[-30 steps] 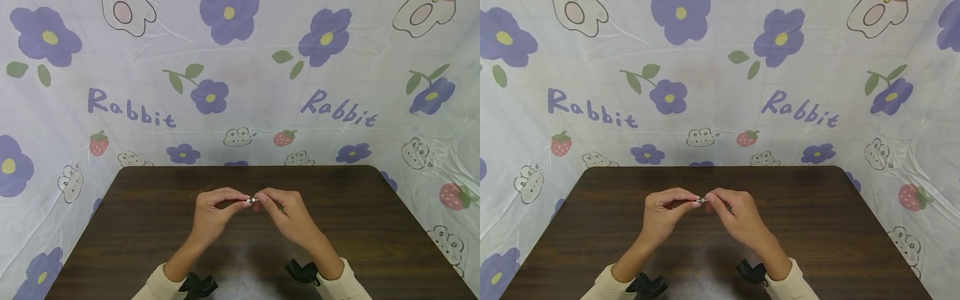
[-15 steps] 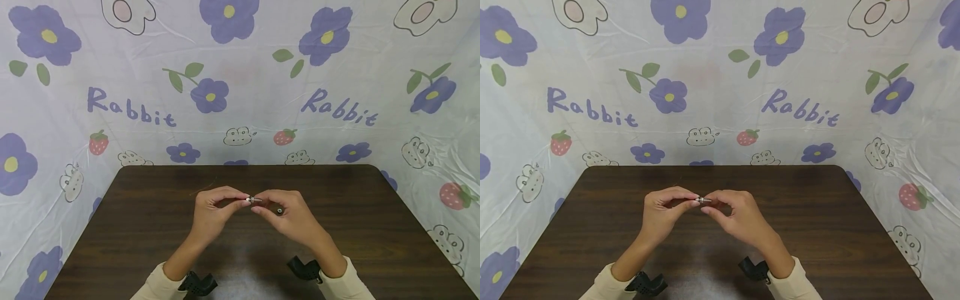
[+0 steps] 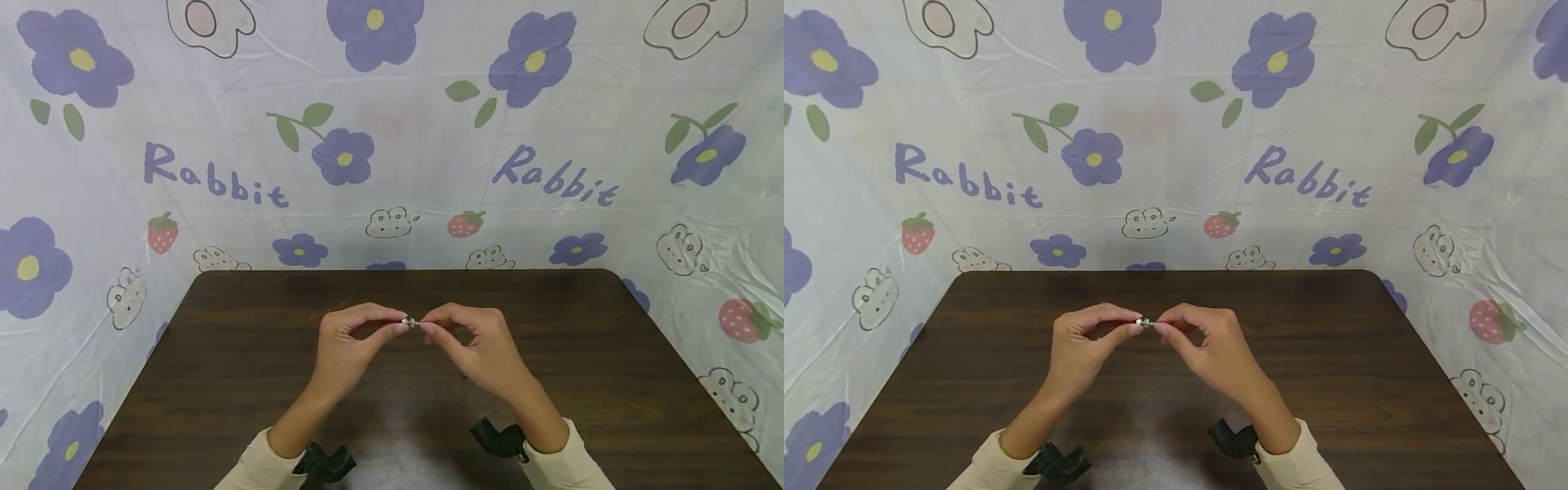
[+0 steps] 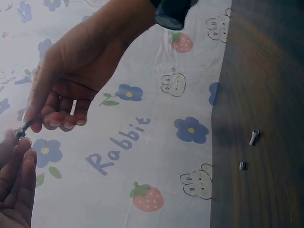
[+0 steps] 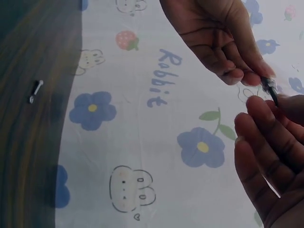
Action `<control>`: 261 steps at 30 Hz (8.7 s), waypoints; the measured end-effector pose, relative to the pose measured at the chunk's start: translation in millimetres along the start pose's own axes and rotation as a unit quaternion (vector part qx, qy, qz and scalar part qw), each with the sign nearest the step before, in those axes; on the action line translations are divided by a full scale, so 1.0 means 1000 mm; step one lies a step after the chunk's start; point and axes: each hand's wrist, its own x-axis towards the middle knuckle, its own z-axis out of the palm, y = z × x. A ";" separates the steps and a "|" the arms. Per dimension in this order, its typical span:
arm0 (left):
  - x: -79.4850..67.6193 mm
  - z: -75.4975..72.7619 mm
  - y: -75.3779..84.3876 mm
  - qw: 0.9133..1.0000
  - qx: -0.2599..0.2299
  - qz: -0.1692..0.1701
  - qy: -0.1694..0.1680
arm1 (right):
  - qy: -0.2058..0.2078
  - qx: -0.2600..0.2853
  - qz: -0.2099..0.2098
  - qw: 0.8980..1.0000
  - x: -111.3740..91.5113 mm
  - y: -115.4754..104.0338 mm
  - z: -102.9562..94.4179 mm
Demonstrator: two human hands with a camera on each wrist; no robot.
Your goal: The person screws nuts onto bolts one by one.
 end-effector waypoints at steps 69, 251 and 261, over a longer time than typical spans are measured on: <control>0.001 -0.003 0.000 0.995 -0.047 -0.046 -0.070 | 0.038 -0.001 -0.032 0.999 -0.001 -0.006 0.007; -0.083 -0.063 -0.079 0.857 0.331 -0.196 -0.343 | -0.314 -0.199 0.133 0.919 -0.047 0.066 0.110; -0.056 -0.089 -0.082 0.866 0.355 -0.202 -0.288 | -0.302 -0.193 0.138 0.923 -0.019 0.064 0.098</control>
